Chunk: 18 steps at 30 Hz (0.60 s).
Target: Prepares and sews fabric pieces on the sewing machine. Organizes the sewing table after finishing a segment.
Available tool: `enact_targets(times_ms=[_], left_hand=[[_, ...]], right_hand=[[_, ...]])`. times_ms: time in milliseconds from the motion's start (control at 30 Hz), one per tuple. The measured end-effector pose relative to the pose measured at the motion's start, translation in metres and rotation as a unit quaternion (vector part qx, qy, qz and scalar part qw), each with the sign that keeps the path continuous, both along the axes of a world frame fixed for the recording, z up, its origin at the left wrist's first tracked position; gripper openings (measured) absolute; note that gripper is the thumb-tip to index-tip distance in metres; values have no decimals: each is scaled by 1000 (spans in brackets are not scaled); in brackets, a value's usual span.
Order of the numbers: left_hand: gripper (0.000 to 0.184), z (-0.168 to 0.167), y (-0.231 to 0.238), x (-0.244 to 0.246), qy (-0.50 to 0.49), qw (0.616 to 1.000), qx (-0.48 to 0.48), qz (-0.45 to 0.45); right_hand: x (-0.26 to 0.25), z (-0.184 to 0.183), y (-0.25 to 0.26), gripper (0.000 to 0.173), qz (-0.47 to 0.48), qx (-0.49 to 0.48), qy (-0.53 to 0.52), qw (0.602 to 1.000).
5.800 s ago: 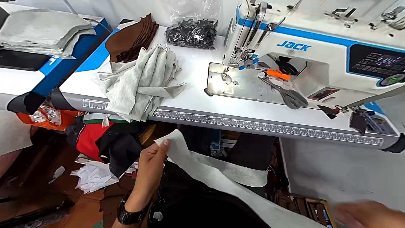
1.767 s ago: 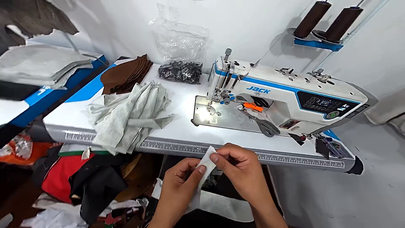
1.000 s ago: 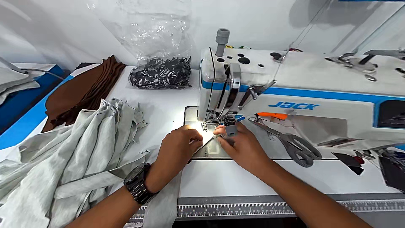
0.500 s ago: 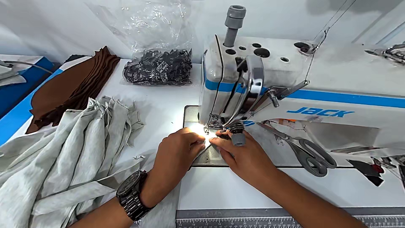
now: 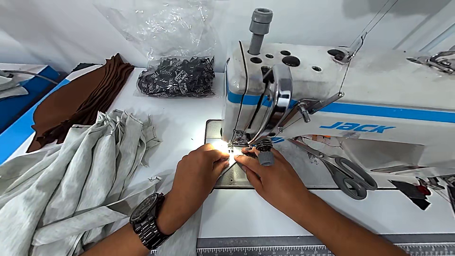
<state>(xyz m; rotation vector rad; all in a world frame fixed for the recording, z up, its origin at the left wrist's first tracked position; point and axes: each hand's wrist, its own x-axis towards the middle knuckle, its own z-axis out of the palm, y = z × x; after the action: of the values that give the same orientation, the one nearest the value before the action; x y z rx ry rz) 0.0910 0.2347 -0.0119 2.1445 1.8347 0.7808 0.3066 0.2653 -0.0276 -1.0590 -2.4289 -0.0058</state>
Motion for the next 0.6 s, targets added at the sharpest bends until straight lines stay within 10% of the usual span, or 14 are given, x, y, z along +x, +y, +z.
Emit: enact_targets(times_ms=[600], left_hand=[[11, 5, 6, 1, 16, 1000, -11, 15]], right_hand=[[-1, 0, 6, 30, -26, -33, -5, 999]])
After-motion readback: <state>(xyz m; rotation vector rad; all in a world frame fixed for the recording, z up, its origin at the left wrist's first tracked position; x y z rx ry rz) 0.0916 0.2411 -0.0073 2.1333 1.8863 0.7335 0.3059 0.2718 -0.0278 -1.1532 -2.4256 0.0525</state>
